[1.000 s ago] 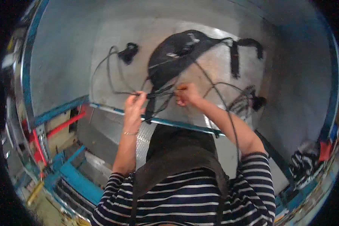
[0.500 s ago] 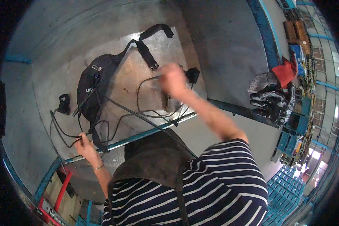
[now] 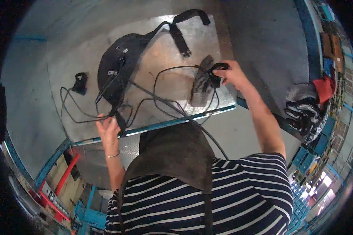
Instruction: Untangle a set of cables and attach a wrist-mounted sensor device.
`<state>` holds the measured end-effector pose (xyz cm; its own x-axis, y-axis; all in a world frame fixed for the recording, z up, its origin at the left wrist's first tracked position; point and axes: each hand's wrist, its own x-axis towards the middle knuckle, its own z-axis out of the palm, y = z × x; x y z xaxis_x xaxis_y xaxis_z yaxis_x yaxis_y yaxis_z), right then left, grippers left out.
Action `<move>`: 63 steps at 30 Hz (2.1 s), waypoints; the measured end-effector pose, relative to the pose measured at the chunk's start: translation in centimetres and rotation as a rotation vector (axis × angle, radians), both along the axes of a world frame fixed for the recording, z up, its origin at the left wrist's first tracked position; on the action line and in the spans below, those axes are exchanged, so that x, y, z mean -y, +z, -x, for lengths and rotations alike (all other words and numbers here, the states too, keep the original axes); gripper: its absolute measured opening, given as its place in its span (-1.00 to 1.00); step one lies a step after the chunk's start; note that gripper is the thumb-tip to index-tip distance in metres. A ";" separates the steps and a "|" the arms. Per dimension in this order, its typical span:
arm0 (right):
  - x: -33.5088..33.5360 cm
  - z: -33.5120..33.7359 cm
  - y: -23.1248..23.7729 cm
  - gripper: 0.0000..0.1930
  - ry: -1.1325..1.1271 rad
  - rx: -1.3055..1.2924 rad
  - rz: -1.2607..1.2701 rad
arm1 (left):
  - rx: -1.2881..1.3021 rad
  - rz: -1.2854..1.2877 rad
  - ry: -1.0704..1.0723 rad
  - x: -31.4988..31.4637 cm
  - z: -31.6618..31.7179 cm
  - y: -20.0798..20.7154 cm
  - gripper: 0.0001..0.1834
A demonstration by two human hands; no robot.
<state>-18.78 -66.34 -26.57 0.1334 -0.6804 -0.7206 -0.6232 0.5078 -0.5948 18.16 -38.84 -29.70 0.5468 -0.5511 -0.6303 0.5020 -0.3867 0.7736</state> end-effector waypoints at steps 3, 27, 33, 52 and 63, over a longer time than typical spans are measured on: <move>-0.3 -2.5 2.3 -0.67 -0.084 0.347 -0.153 | 0.035 0.111 0.036 -0.6 -0.3 -1.6 -0.34; -13.9 -28.1 -10.7 -0.72 0.354 0.645 -0.320 | -0.189 0.199 0.076 4.1 1.8 6.9 -0.48; -15.1 -32.3 -13.6 -0.83 0.287 0.955 -0.748 | -0.129 0.313 0.155 0.8 5.2 2.9 -0.49; -16.2 -31.1 -13.4 -0.77 -0.020 1.061 -0.765 | -0.030 0.334 -0.057 -0.4 -5.6 -4.5 -0.34; -14.1 -22.1 -13.1 -0.92 0.139 0.629 -0.301 | 0.577 0.373 0.241 -1.3 -15.2 -0.7 -0.48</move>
